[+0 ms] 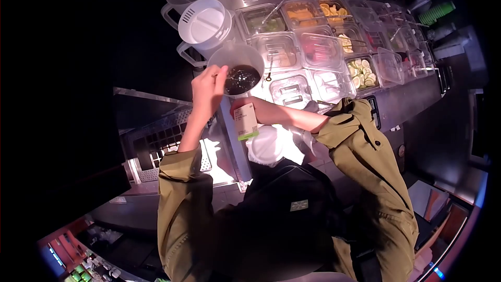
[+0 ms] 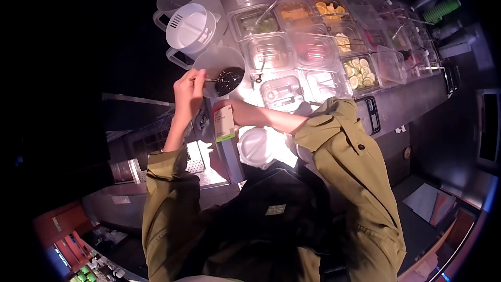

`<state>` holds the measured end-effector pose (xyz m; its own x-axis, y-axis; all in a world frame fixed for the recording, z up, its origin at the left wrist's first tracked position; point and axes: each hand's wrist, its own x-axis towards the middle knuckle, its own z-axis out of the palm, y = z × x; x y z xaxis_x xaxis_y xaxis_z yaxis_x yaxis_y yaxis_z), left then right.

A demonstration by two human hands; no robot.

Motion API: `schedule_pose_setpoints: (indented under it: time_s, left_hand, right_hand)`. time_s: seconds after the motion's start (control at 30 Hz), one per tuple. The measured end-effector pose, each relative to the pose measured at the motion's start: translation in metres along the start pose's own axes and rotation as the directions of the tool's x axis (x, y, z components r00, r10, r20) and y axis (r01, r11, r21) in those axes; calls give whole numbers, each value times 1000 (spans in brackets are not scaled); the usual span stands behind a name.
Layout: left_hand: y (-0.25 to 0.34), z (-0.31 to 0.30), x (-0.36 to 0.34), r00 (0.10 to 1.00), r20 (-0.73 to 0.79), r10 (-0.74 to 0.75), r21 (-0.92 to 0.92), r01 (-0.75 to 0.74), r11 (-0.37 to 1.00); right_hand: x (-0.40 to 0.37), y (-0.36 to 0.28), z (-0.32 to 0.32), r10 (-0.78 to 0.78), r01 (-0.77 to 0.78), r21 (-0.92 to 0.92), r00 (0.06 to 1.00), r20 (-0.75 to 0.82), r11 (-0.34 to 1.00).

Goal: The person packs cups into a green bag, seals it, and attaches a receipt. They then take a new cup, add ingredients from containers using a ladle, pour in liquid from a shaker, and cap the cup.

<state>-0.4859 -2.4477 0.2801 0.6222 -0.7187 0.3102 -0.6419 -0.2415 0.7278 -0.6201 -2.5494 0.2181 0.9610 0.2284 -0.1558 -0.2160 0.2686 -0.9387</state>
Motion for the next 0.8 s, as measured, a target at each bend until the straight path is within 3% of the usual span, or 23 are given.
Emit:
schedule_pose_setpoints:
  time_s: [0.1, 0.23, 0.33, 0.43, 0.5, 0.53, 0.57, 0.67, 0.8]
  left_hand:
    - [7, -12, -3, 990, -61, -128, -222, 112, 969]
    - [7, -8, -2, 997, -16, 74, -114, -75, 991]
    - [-6, -8, 5, 956, -23, 291, 136, -286, 949]
    - [-10, 10, 2, 902, 86, 423, 145, -431, 890]
    - [-9, 18, 0, 936, 143, 322, 197, -346, 917]
    - [-5, 19, 0, 954, 145, 261, 218, -289, 932]
    - [-5, 21, 0, 982, 84, 167, 152, -179, 972]
    - [-1, 12, 3, 991, -42, -129, -66, 126, 990]
    - [-8, -8, 7, 946, -112, -304, -187, 280, 941]
  right_hand:
    - [0, -4, 2, 10, -13, -54, 998, -58, 998]
    - [-1, -1, 5, 53, -51, 22, 993, -108, 998]
    - [1, 6, 1, 47, -44, 36, 996, -77, 998]
    - [-2, 1, 1, 59, -54, 65, 995, -84, 996]
    - [-6, -9, 3, 120, -111, 103, 989, -87, 989]
    - [-8, -8, 3, 23, -24, -15, 997, -75, 1000]
    - [-9, -8, 1, -73, 66, -133, 996, -50, 989]
    - [-6, -5, -3, -223, 229, -254, 973, 52, 940]
    - [-12, -4, -2, -274, 266, -279, 962, 13, 923]
